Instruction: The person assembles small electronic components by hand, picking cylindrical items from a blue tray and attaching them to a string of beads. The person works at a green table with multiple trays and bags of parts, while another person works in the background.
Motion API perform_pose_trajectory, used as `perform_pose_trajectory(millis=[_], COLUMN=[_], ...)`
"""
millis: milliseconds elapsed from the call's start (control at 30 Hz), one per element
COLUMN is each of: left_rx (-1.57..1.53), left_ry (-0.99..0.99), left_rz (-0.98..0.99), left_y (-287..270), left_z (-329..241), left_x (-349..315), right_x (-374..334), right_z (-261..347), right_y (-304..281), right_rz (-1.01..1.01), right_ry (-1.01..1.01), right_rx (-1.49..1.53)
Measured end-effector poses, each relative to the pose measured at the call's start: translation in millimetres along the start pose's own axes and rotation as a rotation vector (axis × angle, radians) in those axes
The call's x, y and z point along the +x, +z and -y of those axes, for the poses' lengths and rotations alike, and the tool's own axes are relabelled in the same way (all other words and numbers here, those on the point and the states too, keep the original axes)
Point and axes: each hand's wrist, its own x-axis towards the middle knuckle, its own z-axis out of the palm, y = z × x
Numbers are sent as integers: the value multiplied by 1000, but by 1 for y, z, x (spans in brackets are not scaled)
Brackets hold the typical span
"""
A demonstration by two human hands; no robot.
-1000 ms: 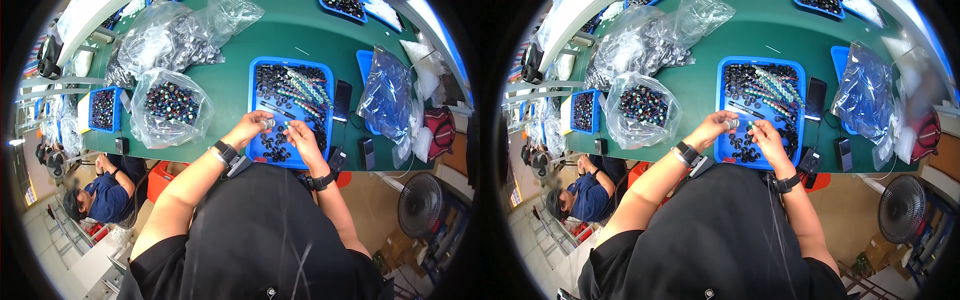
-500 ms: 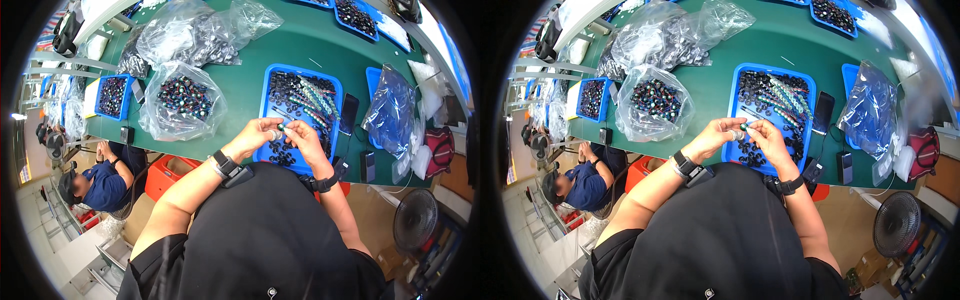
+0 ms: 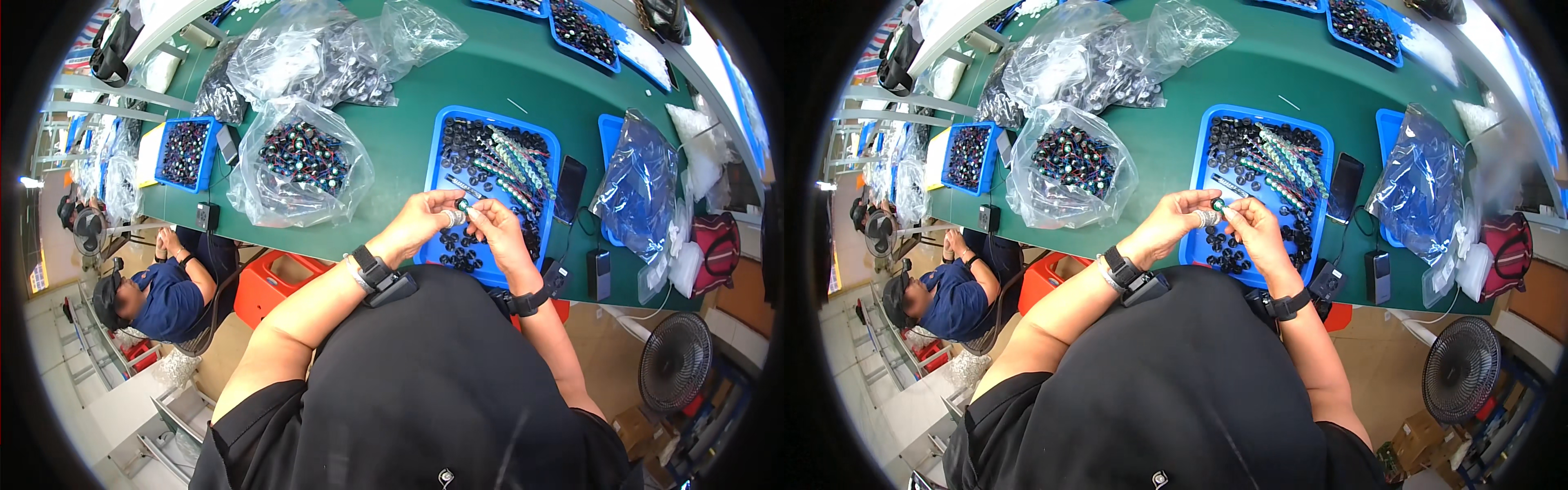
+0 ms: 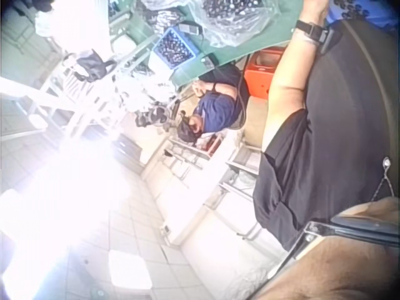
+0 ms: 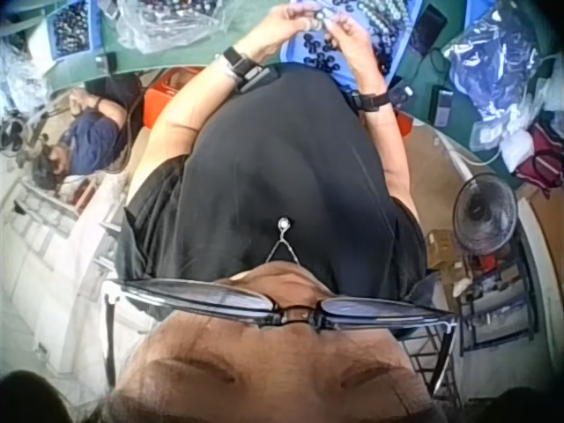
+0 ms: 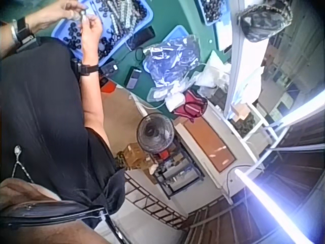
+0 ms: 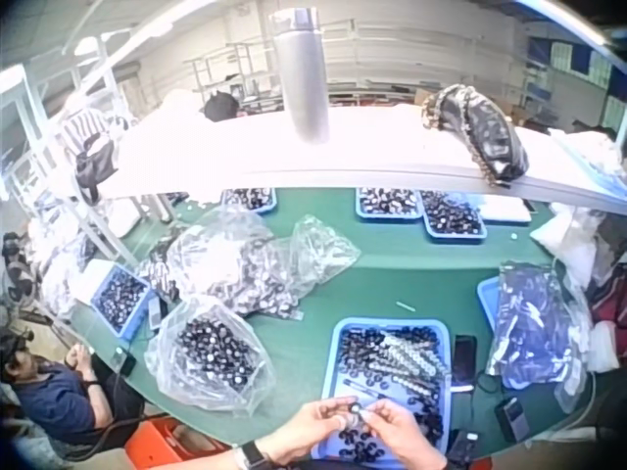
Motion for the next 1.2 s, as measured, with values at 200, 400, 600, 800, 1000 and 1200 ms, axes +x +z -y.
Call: perform_pose_trajectory(millis=[200, 400, 600, 800, 1000, 1200], left_rx=[45, 112, 708, 249, 124, 338], left_ry=[21, 10, 338, 369, 361, 622], left_rz=[-51, -115, -242, -549, -705, -874], left_y=[-3, -4, -7, -43, -119, -185], left_z=[12, 17, 24, 18, -1, -23], left_x=[5, 13, 10, 17, 0, -27], right_x=[2, -1, -8, -4, -2, -3], right_z=[-5, -2, 18, 8, -17, -45], right_y=[4, 12, 32, 17, -28, -54], right_rz=[-36, 8, -16, -11, -161, -253], right_ry=[46, 78, 172, 188, 182, 281], right_rx=[-66, -119, -234, -131, -153, -162])
